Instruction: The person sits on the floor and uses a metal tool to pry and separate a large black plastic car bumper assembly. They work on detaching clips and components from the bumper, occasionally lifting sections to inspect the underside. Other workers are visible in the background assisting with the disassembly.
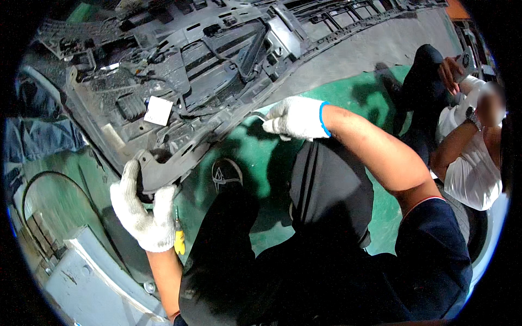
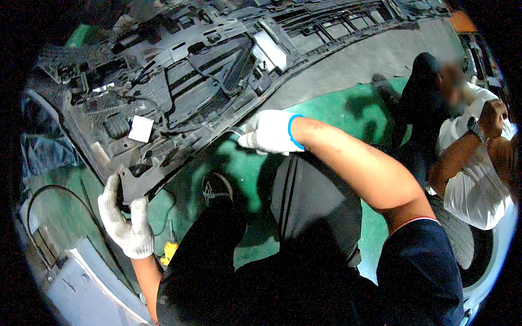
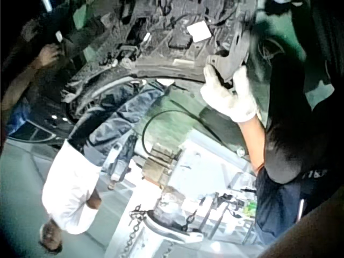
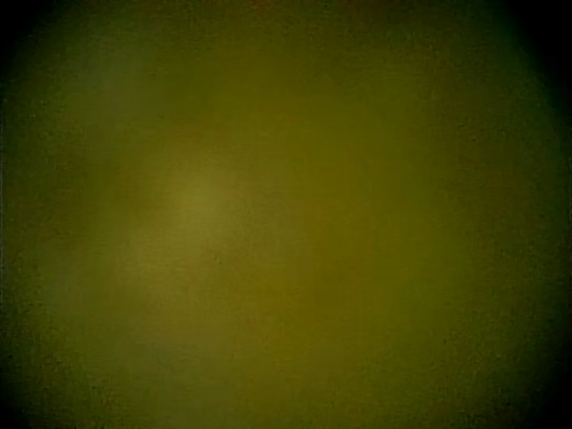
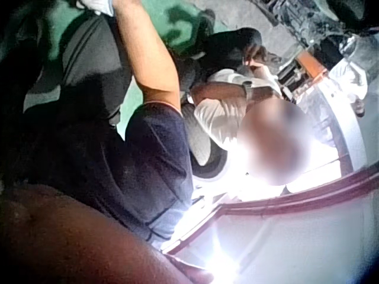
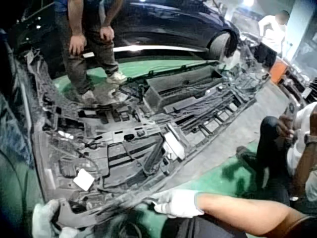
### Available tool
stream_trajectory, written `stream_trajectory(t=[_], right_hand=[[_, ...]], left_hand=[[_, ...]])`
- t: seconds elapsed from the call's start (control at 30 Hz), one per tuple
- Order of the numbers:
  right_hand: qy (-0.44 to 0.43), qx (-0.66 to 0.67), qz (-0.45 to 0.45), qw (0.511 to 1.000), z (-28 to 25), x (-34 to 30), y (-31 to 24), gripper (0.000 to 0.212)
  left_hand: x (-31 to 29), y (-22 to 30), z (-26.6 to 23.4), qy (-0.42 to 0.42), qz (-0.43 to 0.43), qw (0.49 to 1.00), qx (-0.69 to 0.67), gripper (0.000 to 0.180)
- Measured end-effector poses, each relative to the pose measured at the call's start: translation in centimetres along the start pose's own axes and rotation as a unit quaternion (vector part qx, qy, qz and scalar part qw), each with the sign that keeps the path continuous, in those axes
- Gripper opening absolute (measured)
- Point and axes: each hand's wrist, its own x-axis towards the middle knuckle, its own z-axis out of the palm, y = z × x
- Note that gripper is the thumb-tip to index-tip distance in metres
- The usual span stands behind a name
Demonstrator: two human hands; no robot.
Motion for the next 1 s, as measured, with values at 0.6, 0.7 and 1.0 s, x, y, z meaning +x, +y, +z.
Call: stream_trajectory(t=[0.6,0.7,1.0], right_hand=[[0.184,-0.235,0.008,0.955,-5.0,1.6,8.4,0.044],[0.139,-0.170,0.034,0.975,-5.4,1.2,7.2,0.045],[0.095,-0.197,0.078,0.973,-7.0,2.3,7.0,0.047]], left_hand=[[-0.3,0.1,1.5,0.043,-0.064,0.988,-0.131,0.058],[-0.4,-0.1,1.4,0.040,-0.064,0.990,-0.121,0.058],[-0.6,-0.4,1.8,0.053,-0.060,0.986,-0.148,0.058]])
